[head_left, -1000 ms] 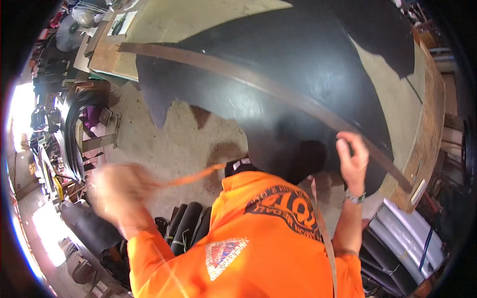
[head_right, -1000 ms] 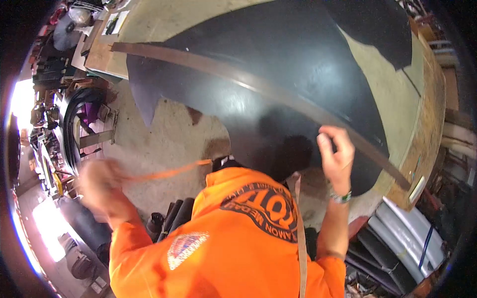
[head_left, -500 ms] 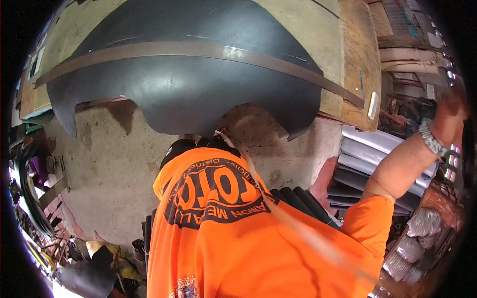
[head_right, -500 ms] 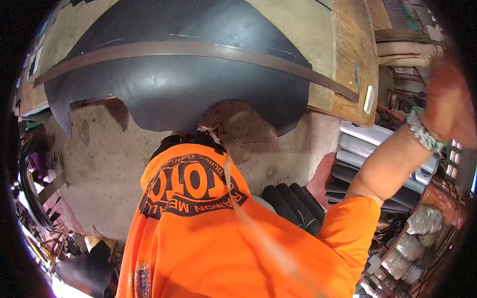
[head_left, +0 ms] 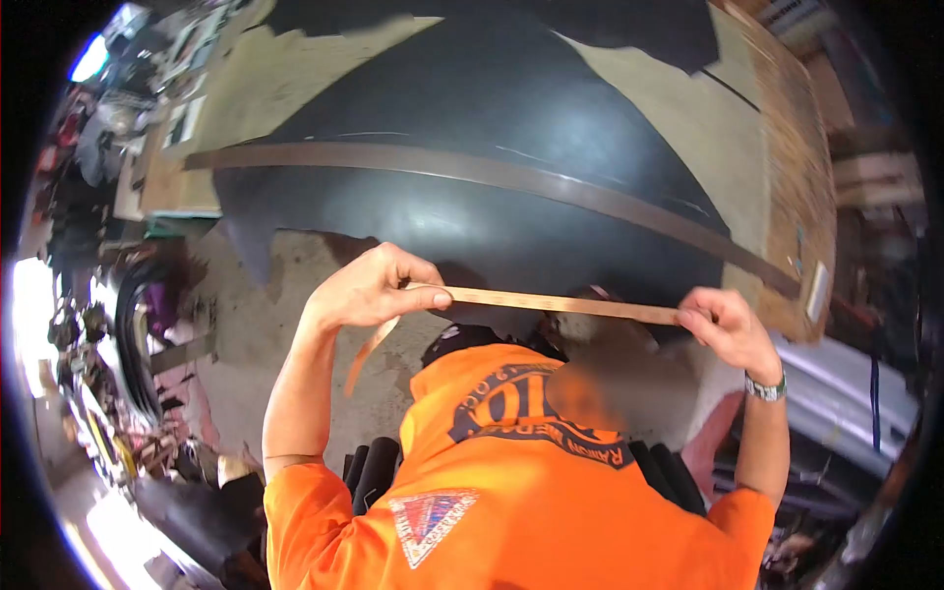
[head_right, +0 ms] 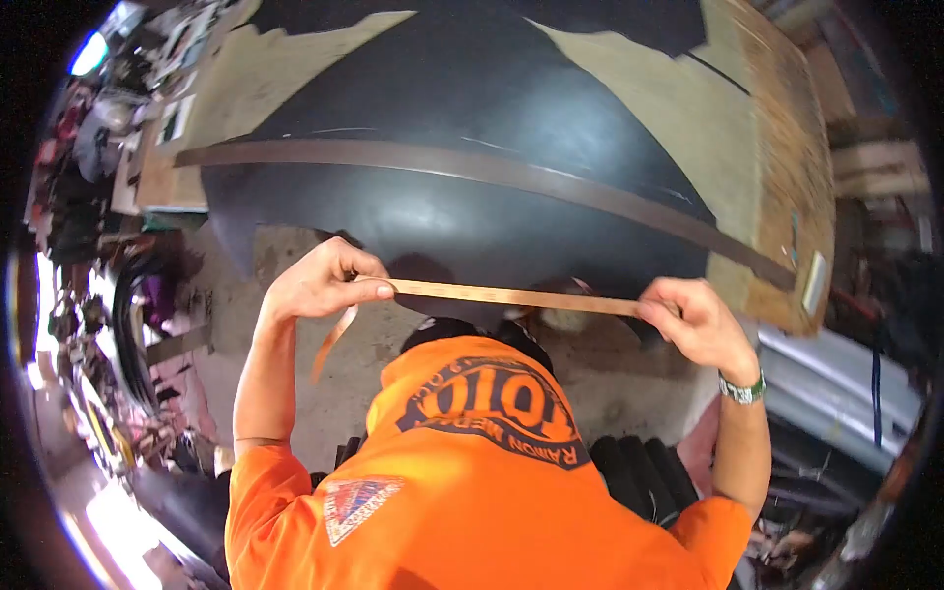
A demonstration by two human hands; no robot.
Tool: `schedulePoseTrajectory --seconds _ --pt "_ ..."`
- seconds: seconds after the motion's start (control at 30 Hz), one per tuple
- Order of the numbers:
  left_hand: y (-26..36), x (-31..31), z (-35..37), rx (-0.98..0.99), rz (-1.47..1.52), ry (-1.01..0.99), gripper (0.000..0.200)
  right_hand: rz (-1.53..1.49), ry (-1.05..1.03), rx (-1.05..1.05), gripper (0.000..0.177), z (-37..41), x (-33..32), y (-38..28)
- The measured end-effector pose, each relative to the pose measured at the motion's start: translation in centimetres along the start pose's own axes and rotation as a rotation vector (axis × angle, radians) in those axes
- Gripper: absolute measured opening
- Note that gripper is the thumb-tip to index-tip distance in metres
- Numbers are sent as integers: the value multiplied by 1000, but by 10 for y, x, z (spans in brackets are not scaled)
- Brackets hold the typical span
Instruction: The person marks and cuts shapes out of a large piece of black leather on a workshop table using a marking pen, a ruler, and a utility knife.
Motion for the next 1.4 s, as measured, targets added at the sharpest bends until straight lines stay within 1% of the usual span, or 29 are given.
schedulePoseTrajectory --seconds 0.03,0.07,0.13,0.17,0.2,0.23,0.3,0.37,0.4,0.47,0.5,0.53,0.6,0.63,0.7,0.73,0.77,0.8,0.87,0.93,1.0,1.03,1.13,1.4 --pt "-14 -17 13 -124 -35 16 28 -32 -14 52 23 -6 2 12" --pt "-25 -32 25 -170 -18 60 29 -42 -4 0 25 -15 2 19" --pt "-73 -76 46 -264 25 151 29 -39 0 11 26 -48 13 20" --pt "-94 -97 55 -212 66 213 29 -73 -6 5 26 -65 20 25" --pt "-102 -121 65 -248 -25 253 28 -104 -18 -3 27 -84 28 28" --pt "-117 -144 75 -283 -26 310 27 -123 -27 2 27 -103 37 30" --pt "-142 -185 93 -355 9 401 27 -193 -75 80 26 -138 58 33" --pt "-197 -229 100 -346 -14 418 28 -180 -114 131 23 -176 74 26" --pt "-217 -249 102 -342 2 422 27 -176 -135 125 22 -194 84 24" --pt "-249 -295 106 -341 20 479 26 -233 -98 123 21 -230 106 7" --pt "-262 -320 109 -355 19 539 26 -229 -92 98 20 -249 119 2" --pt "-276 -346 113 -308 55 704 28 -227 -83 73 19 -266 131 -4" --pt "-306 -396 123 -407 -58 971 32 -251 -50 40 19 -297 153 -22" --pt "-313 -403 133 -487 -273 1251 35 -253 -33 18 20 -310 162 -28" --pt "-287 -383 136 -654 -743 1785 42 -212 -7 -10 21 -329 175 -37" --pt "-286 -369 122 -571 -526 1705 49 -161 -3 8 23 -332 175 -46" --pt "-273 -349 104 -455 -565 1648 51 -140 -2 9 23 -334 174 -52" --pt "-278 -333 87 -314 -695 1626 56 -120 2 15 24 -335 173 -55" --pt "-290 -320 64 -411 -633 1527 67 -91 12 16 26 -338 171 -55" --pt "-300 -326 55 -450 -694 1504 70 -75 11 20 27 -341 169 -56" --pt "-302 -339 54 -466 -705 1507 71 -84 1 24 27 -345 170 -63" --pt "-301 -347 53 -470 -715 1507 71 -146 3 26 24 -347 172 -68" --pt "-304 -365 53 -547 -735 1480 71 -170 0 24 25 -356 175 -85" --pt "-306 -369 55 -489 -717 1525 61 -130 16 39 26 -362 171 -83"
Point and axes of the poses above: each hand's wrist, its own z-axis away from the middle knuckle, its own x-axis out of the palm, y = z × x, the point moved 7 cm from there along -z, towards the middle knuckle, and after that the axes turned 3 degrees about -x, right-handed, at the moved point
